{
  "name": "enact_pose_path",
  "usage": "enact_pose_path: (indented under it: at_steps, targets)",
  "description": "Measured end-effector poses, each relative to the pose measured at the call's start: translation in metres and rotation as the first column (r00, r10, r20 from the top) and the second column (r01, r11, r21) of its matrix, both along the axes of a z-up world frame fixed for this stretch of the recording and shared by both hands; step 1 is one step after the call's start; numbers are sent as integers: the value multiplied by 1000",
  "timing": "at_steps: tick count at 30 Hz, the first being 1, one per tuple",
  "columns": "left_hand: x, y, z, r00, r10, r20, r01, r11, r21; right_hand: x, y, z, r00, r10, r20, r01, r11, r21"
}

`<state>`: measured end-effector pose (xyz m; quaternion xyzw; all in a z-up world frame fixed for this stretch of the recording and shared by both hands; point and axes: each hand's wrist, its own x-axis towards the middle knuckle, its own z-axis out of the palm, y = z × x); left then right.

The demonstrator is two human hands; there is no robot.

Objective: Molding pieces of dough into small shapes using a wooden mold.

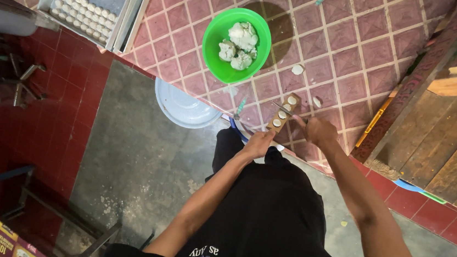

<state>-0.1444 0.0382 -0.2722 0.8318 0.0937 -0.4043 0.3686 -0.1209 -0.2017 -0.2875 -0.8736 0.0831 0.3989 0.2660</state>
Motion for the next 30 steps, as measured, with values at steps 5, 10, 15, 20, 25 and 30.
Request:
enact_pose_path:
  at_steps: [5, 10, 15, 20, 25, 30]
  targets:
    - [0, 2, -2, 1000, -3, 7, 3, 999, 33, 1, -2, -8, 1000, -14, 4, 14, 1000, 9]
    - [0, -1, -2, 999, 37, -13, -37, 998, 44, 6, -4, -12, 999, -35, -6, 35, 999, 34]
    - [-1, -8, 14, 997, 73, -35, -72, 997, 15, 14, -9, -14, 990, -62, -126, 67, 997, 30]
    - [-2, -7, 11, 997, 70, -14, -70, 997, 25, 15, -11, -19, 996, -54, -72, 56, 998, 28]
    - [2, -10, 20, 998, 68, -7, -68, 998, 13, 18, -10, -21, 996, -62, -69, 65, 997, 31]
    - [3, -14, 28, 995, 100, -11, -100, 995, 16, 17, -10, -17, 995, -92, -35, 94, 995, 33]
